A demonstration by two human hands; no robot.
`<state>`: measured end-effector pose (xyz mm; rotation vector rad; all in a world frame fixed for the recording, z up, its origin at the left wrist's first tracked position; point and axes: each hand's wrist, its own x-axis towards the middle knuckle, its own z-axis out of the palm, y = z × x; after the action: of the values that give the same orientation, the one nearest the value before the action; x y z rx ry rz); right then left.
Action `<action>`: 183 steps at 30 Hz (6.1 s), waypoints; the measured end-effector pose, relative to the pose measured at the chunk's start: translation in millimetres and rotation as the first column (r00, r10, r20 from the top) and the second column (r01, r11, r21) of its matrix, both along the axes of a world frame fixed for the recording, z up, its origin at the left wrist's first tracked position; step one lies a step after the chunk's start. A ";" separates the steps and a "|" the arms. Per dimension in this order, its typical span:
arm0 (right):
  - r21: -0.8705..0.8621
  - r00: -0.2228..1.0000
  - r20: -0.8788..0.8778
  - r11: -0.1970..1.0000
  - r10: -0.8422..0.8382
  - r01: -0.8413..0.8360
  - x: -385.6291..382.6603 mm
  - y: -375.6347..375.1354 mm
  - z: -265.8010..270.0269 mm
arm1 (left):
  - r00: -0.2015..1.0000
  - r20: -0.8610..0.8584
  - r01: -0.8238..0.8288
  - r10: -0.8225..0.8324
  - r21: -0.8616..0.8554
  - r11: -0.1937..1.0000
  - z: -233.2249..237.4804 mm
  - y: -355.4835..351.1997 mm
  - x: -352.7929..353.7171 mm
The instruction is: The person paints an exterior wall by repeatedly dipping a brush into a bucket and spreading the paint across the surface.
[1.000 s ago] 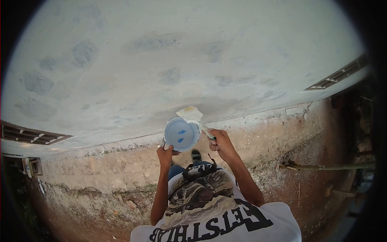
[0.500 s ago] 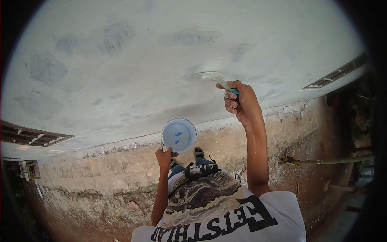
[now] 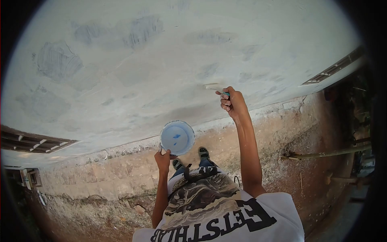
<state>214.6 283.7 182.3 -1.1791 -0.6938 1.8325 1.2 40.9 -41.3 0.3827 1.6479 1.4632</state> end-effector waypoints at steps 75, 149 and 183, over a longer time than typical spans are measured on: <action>0.259 0.991 0.123 0.966 -0.059 0.026 73.0 -93.8 -118.5 | 0.981 0.104 0.167 -0.166 -0.005 0.986 4.0 77.2 59.8; 0.027 0.959 0.107 0.963 0.263 -0.267 -54.7 -141.4 -86.0 | 0.997 0.051 -0.046 0.052 -0.103 0.994 -5.4 18.4 22.7; 0.088 0.546 0.454 0.575 0.704 -0.814 41.9 -86.8 -148.3 | 0.984 -0.127 -0.129 0.126 -0.011 0.992 31.5 15.6 96.5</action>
<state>256.4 197.0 33.9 -1.1014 -1.9074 2.0781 97.7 56.6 -9.8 0.3705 1.8145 1.5429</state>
